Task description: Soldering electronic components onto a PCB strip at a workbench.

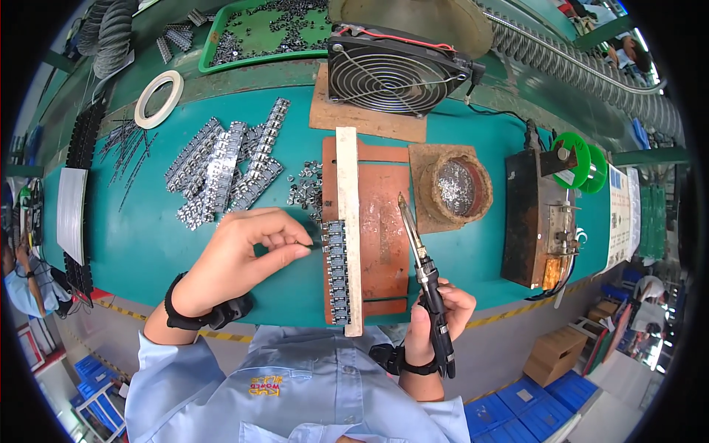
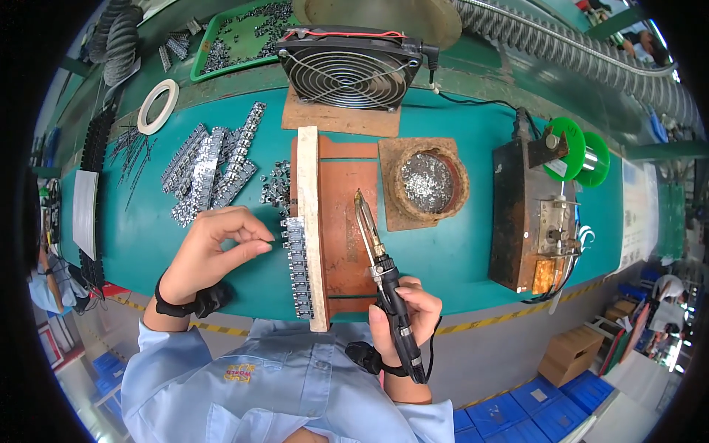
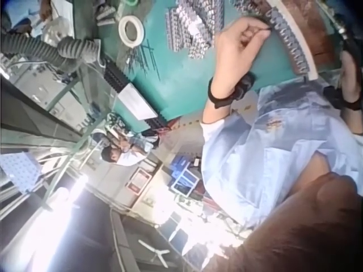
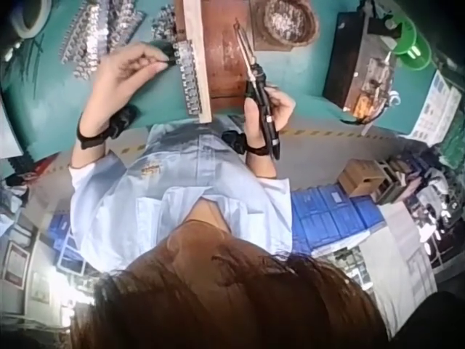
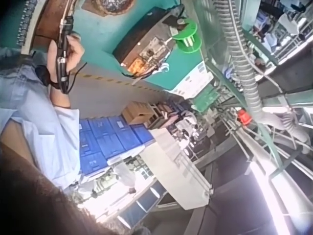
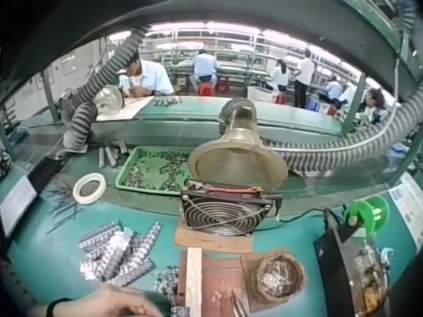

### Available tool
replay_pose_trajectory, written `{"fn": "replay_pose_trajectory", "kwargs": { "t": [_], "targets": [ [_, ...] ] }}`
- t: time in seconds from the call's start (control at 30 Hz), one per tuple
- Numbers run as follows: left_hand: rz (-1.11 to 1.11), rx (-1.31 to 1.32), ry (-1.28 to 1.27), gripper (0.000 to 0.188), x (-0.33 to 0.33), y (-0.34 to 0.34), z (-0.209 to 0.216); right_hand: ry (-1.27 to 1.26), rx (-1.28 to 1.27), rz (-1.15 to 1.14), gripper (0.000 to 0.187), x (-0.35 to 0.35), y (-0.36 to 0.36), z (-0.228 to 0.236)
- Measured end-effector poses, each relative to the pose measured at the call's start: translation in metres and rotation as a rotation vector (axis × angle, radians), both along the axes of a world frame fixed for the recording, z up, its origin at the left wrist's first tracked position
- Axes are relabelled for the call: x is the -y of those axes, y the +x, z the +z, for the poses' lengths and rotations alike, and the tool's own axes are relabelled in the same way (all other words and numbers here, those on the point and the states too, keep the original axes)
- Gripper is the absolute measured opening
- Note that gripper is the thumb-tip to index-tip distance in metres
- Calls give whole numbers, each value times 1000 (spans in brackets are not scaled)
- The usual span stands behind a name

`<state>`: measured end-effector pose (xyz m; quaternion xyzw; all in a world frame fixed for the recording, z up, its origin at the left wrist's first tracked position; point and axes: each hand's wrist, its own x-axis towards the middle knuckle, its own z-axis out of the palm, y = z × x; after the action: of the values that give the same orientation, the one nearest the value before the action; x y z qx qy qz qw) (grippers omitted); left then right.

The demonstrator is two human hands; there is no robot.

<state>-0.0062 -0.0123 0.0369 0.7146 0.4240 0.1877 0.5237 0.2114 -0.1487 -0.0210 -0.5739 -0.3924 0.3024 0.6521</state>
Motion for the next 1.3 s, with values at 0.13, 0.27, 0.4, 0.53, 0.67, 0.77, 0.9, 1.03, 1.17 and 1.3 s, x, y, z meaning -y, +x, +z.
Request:
{"fn": "replay_pose_trajectory", "kwargs": {
  "t": [0.13,0.27,0.4,0.53,0.67,0.77,0.9,1.03,1.17,1.3],
  "targets": [
    [83,193,-378,8,2,-2,5,-11,5,10,47,0,0,2],
    [158,297,-659,9,2,2,1,-6,12,7,47,0,1,0],
    [186,350,-766,8,7,3,-11,-21,39,16,47,0,4,0],
    [216,401,-792,7,11,4,-21,-20,61,39,47,0,6,-1],
    [241,452,-820,10,12,10,-22,-13,60,43,46,0,6,-1],
    [246,468,-850,12,11,16,-22,-10,57,41,46,-1,7,-1],
    [243,470,-882,15,10,23,-24,-6,56,44,47,-3,10,-3],
    [243,474,-880,14,10,24,-28,-7,58,51,47,-4,12,-5],
    [238,481,-874,14,11,24,-29,8,73,62,47,-5,14,-6],
    [252,489,-871,14,13,27,-28,6,69,57,47,-4,17,-4]
  ]
}}
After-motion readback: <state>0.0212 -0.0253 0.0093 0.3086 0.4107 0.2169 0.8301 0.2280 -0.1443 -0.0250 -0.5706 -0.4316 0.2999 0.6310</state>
